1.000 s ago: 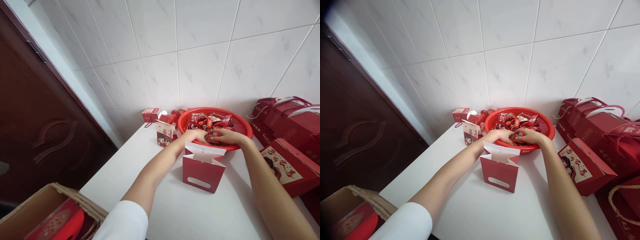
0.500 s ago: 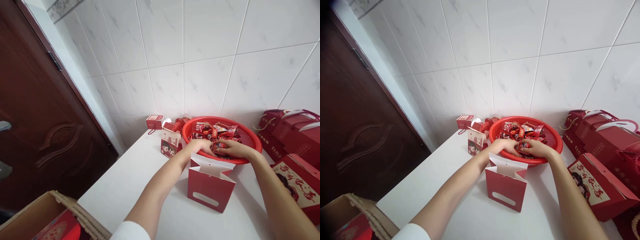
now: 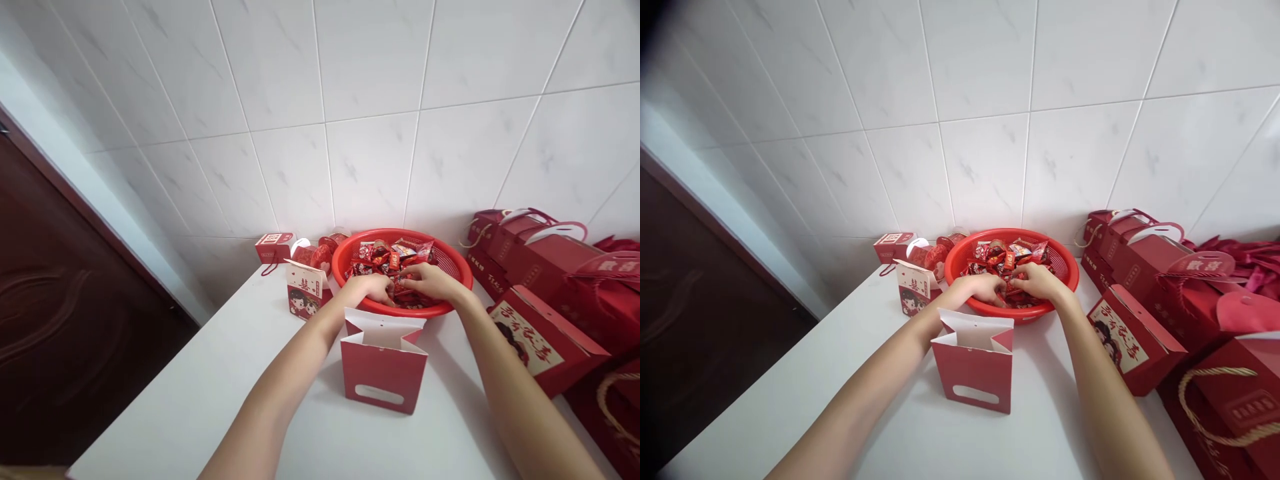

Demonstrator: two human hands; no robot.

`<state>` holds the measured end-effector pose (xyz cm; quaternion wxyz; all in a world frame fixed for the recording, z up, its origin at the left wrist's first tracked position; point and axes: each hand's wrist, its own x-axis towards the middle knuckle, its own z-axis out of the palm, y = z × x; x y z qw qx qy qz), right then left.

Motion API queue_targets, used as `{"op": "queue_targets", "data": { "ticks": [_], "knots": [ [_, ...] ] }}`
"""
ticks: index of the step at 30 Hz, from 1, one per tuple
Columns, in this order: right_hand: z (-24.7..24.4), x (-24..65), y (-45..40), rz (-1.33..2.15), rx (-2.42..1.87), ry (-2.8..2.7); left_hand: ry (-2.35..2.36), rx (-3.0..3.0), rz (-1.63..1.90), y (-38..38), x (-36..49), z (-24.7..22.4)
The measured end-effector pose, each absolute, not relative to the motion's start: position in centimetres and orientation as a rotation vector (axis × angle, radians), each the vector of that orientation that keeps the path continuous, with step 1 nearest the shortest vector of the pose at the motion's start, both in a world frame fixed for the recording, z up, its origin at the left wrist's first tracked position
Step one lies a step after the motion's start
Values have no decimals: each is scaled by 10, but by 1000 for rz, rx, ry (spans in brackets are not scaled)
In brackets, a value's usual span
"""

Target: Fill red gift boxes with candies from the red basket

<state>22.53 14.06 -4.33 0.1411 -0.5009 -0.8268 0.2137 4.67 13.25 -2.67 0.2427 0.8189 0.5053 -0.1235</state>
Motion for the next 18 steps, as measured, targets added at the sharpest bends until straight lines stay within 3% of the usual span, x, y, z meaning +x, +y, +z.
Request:
{"op": "queue_targets", "data": {
  "ticks": [13, 16, 18],
  "knots": [
    [-39, 223, 137, 603, -1480, -2296, 1396, 2236, -152, 133, 46, -31],
    [-22, 228, 127, 550, -1417, -2217, 1306, 2223, 97, 136, 40, -28],
    [-1, 241, 111, 482, -1294, -2061, 1236, 2210, 445, 127, 32, -13]
  ]
}}
